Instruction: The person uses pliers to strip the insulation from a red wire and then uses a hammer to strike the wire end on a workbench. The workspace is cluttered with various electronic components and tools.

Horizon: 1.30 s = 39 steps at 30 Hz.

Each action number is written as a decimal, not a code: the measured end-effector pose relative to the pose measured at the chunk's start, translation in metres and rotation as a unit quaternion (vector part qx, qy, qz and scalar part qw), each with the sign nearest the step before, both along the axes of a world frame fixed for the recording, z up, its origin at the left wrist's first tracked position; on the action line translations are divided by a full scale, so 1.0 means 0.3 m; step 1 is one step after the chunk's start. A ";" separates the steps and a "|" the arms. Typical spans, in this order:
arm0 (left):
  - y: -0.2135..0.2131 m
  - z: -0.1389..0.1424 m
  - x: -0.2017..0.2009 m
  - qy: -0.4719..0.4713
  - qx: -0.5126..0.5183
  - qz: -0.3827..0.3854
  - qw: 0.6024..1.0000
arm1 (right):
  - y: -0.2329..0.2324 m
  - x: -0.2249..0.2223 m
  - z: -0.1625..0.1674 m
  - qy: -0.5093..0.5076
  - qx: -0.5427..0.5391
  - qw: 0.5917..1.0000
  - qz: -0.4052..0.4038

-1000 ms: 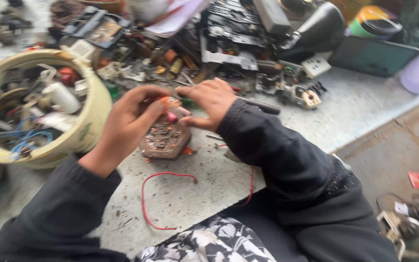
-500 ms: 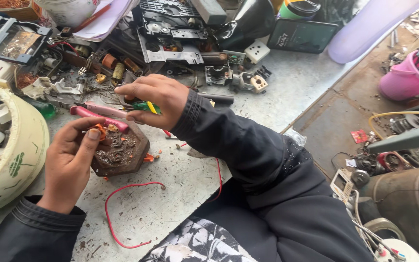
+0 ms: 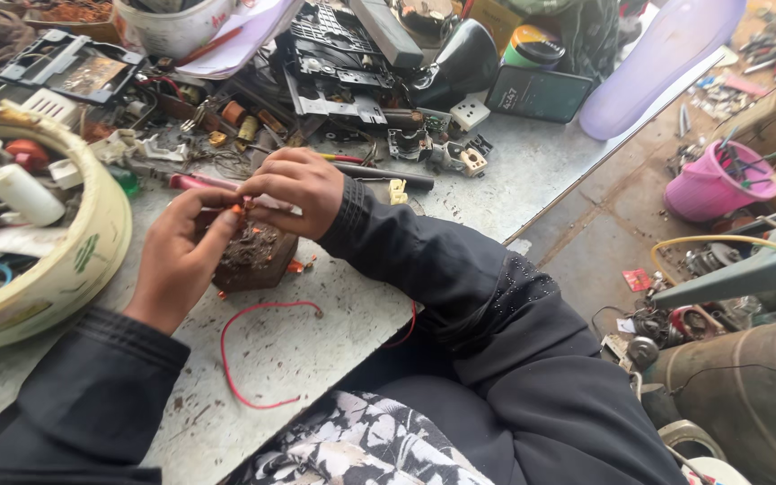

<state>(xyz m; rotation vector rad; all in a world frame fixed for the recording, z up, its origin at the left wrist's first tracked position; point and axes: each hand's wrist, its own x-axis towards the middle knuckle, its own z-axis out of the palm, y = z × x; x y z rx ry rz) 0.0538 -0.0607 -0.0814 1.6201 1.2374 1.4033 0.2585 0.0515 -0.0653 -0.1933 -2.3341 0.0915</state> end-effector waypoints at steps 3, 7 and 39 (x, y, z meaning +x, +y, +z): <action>0.012 0.010 0.010 0.030 0.053 -0.008 0.998 | 0.015 0.007 -0.011 0.007 0.021 1.000 -0.014; 0.029 0.011 0.024 0.018 0.043 -0.016 0.999 | 0.027 0.016 -0.030 0.012 0.025 1.000 -0.015; -0.023 -0.012 -0.027 0.007 -0.102 0.020 0.995 | 0.312 1.171 0.086 0.157 -0.392 0.656 -0.626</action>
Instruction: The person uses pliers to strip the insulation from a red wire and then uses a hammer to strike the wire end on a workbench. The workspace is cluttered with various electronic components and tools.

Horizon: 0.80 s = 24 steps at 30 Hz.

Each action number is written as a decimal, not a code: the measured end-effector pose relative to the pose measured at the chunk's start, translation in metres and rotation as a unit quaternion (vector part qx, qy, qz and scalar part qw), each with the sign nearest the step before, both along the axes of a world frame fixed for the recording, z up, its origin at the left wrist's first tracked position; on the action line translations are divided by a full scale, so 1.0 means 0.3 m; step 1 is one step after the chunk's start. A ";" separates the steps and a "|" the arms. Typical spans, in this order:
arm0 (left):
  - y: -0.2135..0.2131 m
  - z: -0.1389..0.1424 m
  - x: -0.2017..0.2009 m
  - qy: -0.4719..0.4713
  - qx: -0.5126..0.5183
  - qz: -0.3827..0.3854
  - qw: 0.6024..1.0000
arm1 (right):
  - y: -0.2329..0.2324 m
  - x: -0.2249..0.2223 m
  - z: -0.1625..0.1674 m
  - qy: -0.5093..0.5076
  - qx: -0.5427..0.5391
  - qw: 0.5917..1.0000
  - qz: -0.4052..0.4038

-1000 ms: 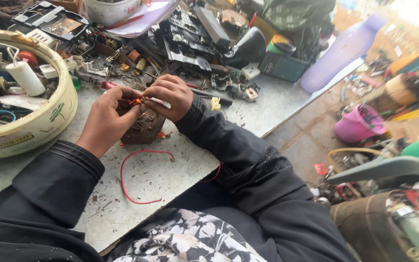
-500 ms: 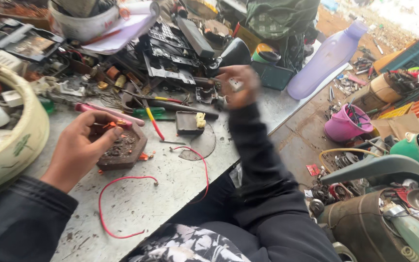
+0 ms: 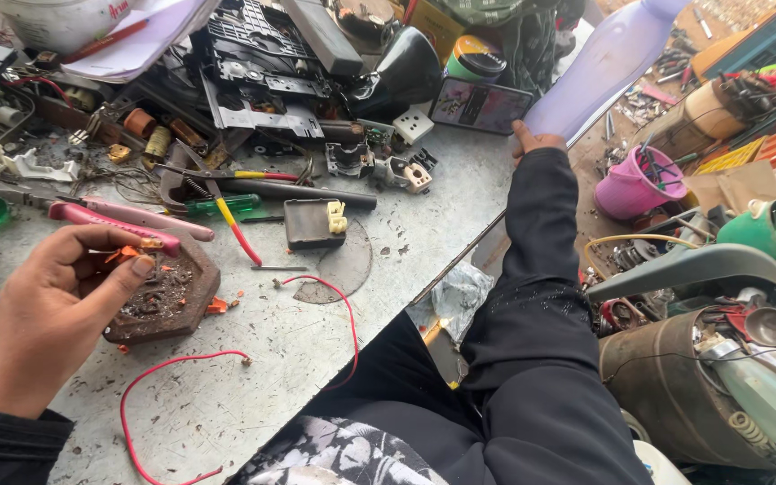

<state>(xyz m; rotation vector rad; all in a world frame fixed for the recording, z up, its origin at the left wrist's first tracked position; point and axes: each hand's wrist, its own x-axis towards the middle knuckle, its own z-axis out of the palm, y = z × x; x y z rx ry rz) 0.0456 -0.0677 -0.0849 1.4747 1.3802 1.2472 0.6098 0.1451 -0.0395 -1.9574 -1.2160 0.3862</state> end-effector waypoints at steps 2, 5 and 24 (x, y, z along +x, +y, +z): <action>-0.003 -0.002 -0.005 -0.003 0.007 -0.004 1.000 | 0.015 0.001 0.014 -0.053 -0.032 0.998 -0.001; -0.006 -0.005 -0.009 0.004 -0.005 0.005 1.000 | 0.037 0.003 0.026 -0.063 -0.061 0.996 -0.019; -0.020 0.001 -0.009 -0.008 -0.006 0.001 1.000 | 0.060 0.021 -0.056 -0.162 -0.024 0.986 -0.020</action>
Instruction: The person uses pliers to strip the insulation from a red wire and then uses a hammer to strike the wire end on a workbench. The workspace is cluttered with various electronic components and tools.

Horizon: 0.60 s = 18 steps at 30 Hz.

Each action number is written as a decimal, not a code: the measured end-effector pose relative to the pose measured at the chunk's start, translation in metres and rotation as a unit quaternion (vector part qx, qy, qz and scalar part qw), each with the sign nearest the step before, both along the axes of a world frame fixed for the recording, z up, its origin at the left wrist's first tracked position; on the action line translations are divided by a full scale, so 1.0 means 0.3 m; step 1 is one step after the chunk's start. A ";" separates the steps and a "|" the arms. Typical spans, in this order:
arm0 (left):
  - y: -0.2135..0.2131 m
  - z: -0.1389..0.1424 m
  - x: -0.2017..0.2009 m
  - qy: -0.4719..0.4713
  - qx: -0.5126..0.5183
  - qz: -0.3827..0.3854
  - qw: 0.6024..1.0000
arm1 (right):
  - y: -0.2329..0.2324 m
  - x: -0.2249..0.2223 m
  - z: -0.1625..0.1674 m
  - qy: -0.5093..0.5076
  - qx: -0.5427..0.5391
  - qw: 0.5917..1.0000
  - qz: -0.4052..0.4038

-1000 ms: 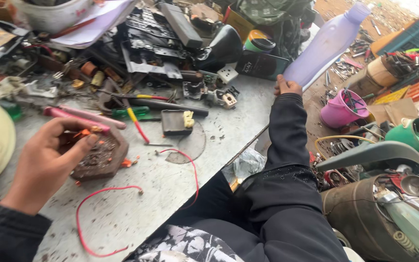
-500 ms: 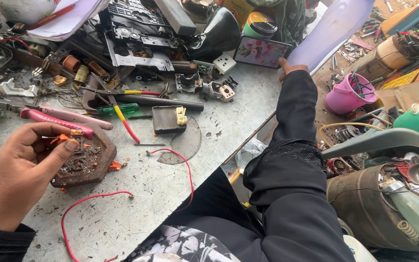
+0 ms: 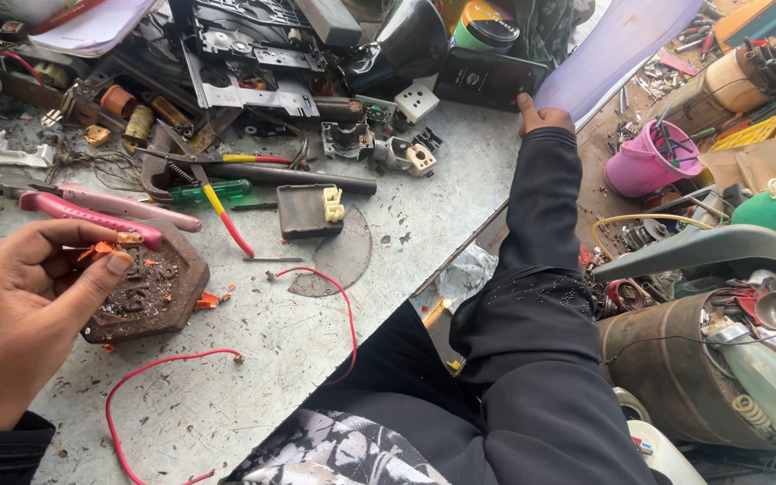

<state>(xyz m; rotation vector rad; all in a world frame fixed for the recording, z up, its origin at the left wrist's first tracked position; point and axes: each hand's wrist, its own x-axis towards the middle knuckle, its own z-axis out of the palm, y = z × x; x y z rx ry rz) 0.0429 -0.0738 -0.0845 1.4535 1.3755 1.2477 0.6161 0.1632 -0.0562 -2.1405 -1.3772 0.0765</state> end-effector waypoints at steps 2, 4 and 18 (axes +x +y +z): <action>-0.001 -0.001 0.003 0.000 -0.001 0.008 1.000 | -0.010 -0.015 -0.015 -0.028 0.023 0.999 -0.007; -0.002 -0.002 0.003 0.003 0.000 0.008 1.000 | -0.020 -0.029 -0.026 -0.053 0.044 0.998 -0.011; 0.007 -0.006 -0.002 0.014 0.005 -0.002 1.000 | -0.028 -0.039 -0.071 -0.131 0.150 0.977 0.081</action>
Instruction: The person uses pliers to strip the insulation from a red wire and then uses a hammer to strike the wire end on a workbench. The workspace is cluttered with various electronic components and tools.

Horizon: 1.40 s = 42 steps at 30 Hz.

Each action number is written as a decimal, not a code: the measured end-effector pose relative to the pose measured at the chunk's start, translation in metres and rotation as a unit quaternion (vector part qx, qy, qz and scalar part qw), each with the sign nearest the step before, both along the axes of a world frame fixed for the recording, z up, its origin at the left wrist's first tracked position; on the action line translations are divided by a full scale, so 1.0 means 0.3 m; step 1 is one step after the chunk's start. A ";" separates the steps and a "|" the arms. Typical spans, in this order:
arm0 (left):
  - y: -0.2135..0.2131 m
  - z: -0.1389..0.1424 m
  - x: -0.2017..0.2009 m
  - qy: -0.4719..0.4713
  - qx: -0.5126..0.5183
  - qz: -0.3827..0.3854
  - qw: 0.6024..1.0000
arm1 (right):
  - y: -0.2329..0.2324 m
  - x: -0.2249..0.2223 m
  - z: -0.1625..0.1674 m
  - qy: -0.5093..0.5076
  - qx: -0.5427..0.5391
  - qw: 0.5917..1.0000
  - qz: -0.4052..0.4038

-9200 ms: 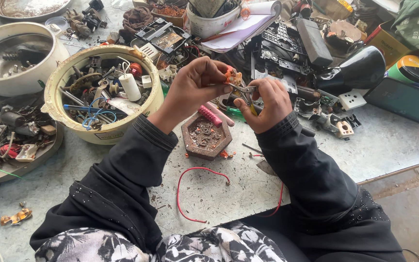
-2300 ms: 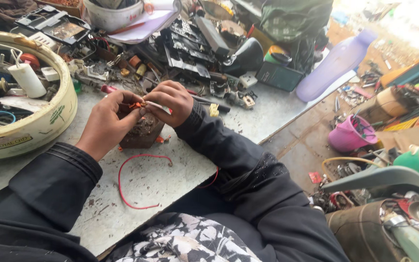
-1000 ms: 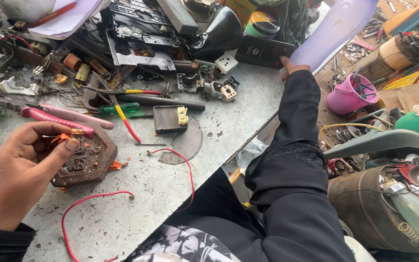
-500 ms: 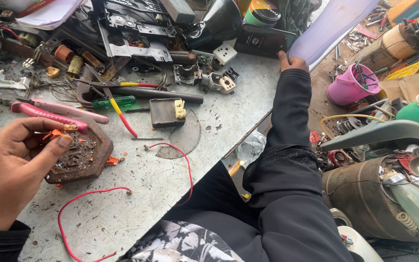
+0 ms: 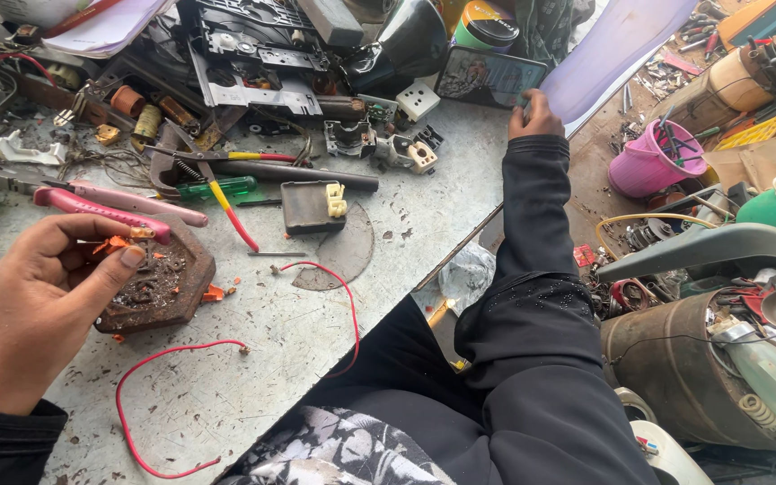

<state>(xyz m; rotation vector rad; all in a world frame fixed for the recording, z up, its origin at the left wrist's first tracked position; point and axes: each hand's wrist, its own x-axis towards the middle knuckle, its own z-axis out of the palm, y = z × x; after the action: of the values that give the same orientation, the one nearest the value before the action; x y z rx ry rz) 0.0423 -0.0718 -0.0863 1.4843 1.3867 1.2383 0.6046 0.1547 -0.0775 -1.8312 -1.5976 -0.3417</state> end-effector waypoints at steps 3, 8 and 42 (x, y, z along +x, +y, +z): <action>0.001 0.008 -0.001 0.013 0.007 -0.009 1.000 | 0.002 -0.001 0.000 -0.022 -0.010 1.000 0.010; 0.001 0.019 0.004 -0.003 0.000 -0.017 1.000 | -0.003 -0.032 0.022 -0.053 -0.031 0.998 -0.012; 0.012 0.017 0.025 -0.064 -0.012 -0.026 0.998 | 0.066 -0.104 0.219 0.300 0.104 0.921 0.227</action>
<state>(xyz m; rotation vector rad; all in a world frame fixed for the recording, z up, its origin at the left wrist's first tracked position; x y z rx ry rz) 0.0500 -0.0682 -0.0813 1.3916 1.2664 1.2561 0.5735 0.1747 -0.0119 -1.1878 -1.4139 0.2396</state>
